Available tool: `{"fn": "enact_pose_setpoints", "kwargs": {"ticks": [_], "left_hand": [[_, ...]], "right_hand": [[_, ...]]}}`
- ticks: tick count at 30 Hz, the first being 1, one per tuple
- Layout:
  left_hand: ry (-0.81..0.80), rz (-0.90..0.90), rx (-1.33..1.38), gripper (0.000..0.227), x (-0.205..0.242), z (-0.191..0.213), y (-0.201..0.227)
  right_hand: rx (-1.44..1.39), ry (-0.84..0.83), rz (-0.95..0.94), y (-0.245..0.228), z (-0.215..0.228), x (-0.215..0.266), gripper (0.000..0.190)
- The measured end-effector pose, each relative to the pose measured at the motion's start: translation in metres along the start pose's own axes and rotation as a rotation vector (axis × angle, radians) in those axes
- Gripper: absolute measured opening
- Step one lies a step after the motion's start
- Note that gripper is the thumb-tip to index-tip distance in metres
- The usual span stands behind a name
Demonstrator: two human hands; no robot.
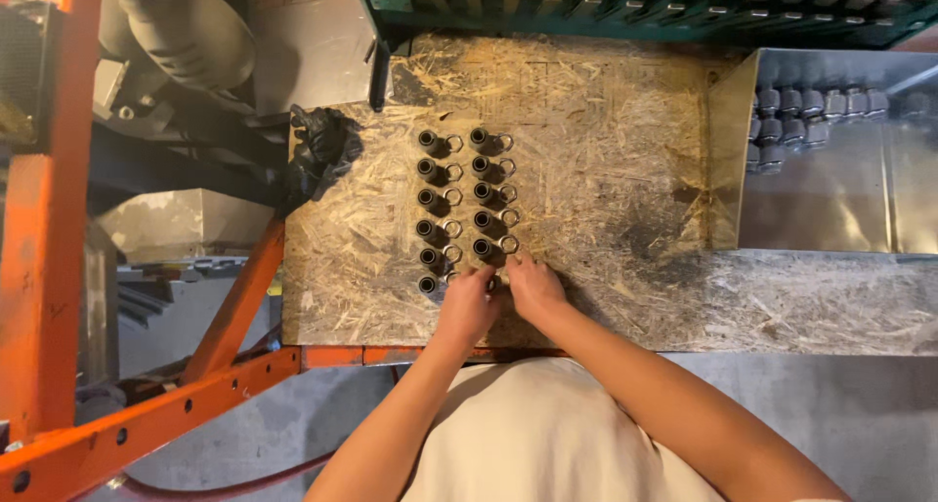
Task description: The person picks up small metal sleeves and threaded metal pieces from a workbench, screws them together by hand, and places the assembled units into a metal tray. The process is repeated for multiple units.
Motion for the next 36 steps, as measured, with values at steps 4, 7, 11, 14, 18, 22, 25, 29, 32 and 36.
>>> {"fn": "enact_pose_setpoints", "kwargs": {"ticks": [4,7,11,14,18,22,25,29,32,36], "left_hand": [[-0.024,0.282,0.662,0.045,0.022,0.051,0.028],[0.036,0.29,1.225,0.052,0.017,0.039,0.033],[0.058,0.3,1.433,0.048,0.02,0.052,0.066],[0.016,0.218,1.44,0.048,0.023,0.067,0.1],[0.041,0.19,1.46,0.046,0.021,0.069,0.121],[0.019,0.222,1.401,0.05,0.021,0.073,0.136],[-0.081,0.255,1.444,0.039,0.025,0.075,0.153],[-0.14,0.15,1.331,0.05,0.026,0.089,0.164],[-0.078,-0.149,1.118,0.054,0.026,0.086,0.165],[-0.033,-0.206,1.158,0.057,0.021,0.084,0.167]], "right_hand": [[-0.413,-0.075,-0.096,0.001,0.059,0.037,0.044],[-1.156,-0.037,-0.108,0.062,-0.009,0.024,0.051],[-1.51,0.003,-0.158,0.066,0.05,0.064,0.039],[-1.6,0.052,0.012,0.066,0.082,0.081,0.048],[-1.626,0.145,0.154,0.069,0.114,0.1,0.056],[-1.469,0.216,0.283,0.067,0.155,0.124,0.055],[-1.141,0.251,0.416,0.064,0.204,0.148,0.042],[-1.14,0.227,0.338,0.066,0.218,0.155,0.042],[-1.573,0.003,0.012,0.081,0.195,0.146,0.039],[-1.657,-0.025,-0.094,0.078,0.22,0.156,0.039]]}}
Point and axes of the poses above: each hand's wrist, its own x-axis away from the middle knuckle, its own z-axis out of the back of the hand, y = z × x, the point moved 2 cm from there along -x, towards the middle knuckle, and after that the axes turned 5 degrees about -y, right-handed, at the moved point
